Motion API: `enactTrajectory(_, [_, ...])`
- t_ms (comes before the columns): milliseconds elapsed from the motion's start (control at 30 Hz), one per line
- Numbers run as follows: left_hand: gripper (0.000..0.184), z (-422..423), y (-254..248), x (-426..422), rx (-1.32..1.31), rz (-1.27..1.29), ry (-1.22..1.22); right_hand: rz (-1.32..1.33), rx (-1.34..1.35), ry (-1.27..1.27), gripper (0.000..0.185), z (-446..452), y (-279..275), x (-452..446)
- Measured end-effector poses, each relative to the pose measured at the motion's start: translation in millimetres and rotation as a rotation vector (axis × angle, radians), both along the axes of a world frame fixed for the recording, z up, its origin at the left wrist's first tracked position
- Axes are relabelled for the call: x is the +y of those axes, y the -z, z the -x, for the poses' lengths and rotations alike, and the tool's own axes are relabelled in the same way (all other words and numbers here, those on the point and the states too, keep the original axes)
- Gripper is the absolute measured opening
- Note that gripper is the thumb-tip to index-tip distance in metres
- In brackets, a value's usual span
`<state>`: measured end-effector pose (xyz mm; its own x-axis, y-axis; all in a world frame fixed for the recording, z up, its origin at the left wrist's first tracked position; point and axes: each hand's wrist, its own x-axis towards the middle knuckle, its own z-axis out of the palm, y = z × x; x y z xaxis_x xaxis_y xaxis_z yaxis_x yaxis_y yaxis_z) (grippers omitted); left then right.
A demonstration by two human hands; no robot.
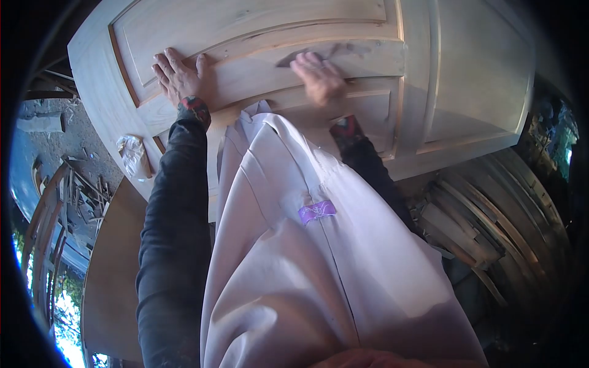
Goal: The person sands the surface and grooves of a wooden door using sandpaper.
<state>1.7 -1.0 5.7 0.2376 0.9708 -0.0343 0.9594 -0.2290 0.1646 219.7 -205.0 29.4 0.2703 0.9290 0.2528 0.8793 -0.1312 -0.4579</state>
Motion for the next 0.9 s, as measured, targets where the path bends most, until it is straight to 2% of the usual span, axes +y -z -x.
enactTrajectory(67, [0.087,0.9,-0.4,-0.6,-0.008,0.000,0.001,-0.023,-0.032,0.301,0.031,-72.5,10.4,-35.6])
enactTrajectory(100, [0.087,0.9,-1.8,-1.2,-0.007,0.001,0.000,-0.028,0.029,0.459,0.027,-86.8,-7.5,-40.6])
enactTrajectory(167, [0.086,-1.7,-5.1,-3.0,-0.009,0.000,-0.001,-0.095,0.058,0.597,0.023,-77.4,7.1,-37.2])
enactTrajectory(200, [0.086,-2.2,-4.4,-1.4,-0.011,0.001,-0.001,-0.064,0.146,0.490,0.025,-46.6,-1.1,-15.0])
enactTrajectory(233, [0.086,-1.9,-2.5,0.1,-0.014,0.001,-0.001,-0.153,0.014,0.314,0.024,-7.2,2.1,7.7])
enactTrajectory(267, [0.086,-0.8,-2.7,-1.0,-0.011,0.005,-0.002,-0.194,0.145,0.205,0.024,36.5,0.1,31.8])
enactTrajectory(300, [0.086,-0.4,-5.0,-1.6,-0.005,0.010,-0.007,-0.116,0.118,0.055,0.025,80.5,10.1,36.7])
enactTrajectory(367, [0.086,-2.0,-8.1,-2.0,0.003,0.023,-0.003,-0.063,0.123,-0.163,0.028,86.8,17.4,36.8])
enactTrajectory(400, [0.085,-0.9,-6.7,-3.2,-0.004,-0.001,0.007,-0.103,0.024,-0.143,0.025,59.3,11.1,30.3])
enactTrajectory(467, [0.083,-0.1,-1.2,-3.4,-0.034,-0.050,0.017,-0.073,-0.046,0.077,0.028,-20.4,4.0,6.6])
enactTrajectory(533, [0.082,-1.0,5.6,-10.9,-0.049,-0.115,0.169,-0.090,-0.163,0.293,0.026,-102.6,11.5,-34.0])
enactTrajectory(567, [0.081,-2.2,8.1,-14.6,-0.053,-0.153,0.246,-0.066,-0.125,0.433,0.025,-126.4,17.0,-53.5])
enactTrajectory(633, [0.078,-46.3,-1.2,-64.8,-0.142,-0.075,0.399,0.155,0.210,0.701,0.028,-138.2,-22.9,-63.7])
enactTrajectory(700, [0.082,-100.8,-11.0,-122.7,-0.135,0.032,0.525,-0.084,0.570,0.838,0.027,-142.9,-32.6,-73.3])
enactTrajectory(767, [0.088,-142.4,-11.0,-170.1,-0.175,0.172,0.430,-0.200,0.870,0.896,0.029,-142.2,-35.4,-88.6])
enactTrajectory(833, [0.091,-166.7,-14.0,-191.4,-0.249,0.146,0.337,-0.216,1.133,0.984,0.030,-139.4,-36.3,-100.6])
enactTrajectory(867, [0.092,-175.1,-15.1,-199.1,-0.288,0.131,0.290,-0.259,1.151,0.960,0.034,-139.6,-27.3,-107.6])
enactTrajectory(900, [0.093,-180.9,-15.0,-205.4,-0.258,0.141,0.343,-0.258,1.155,0.958,0.034,-137.2,-22.3,-109.9])
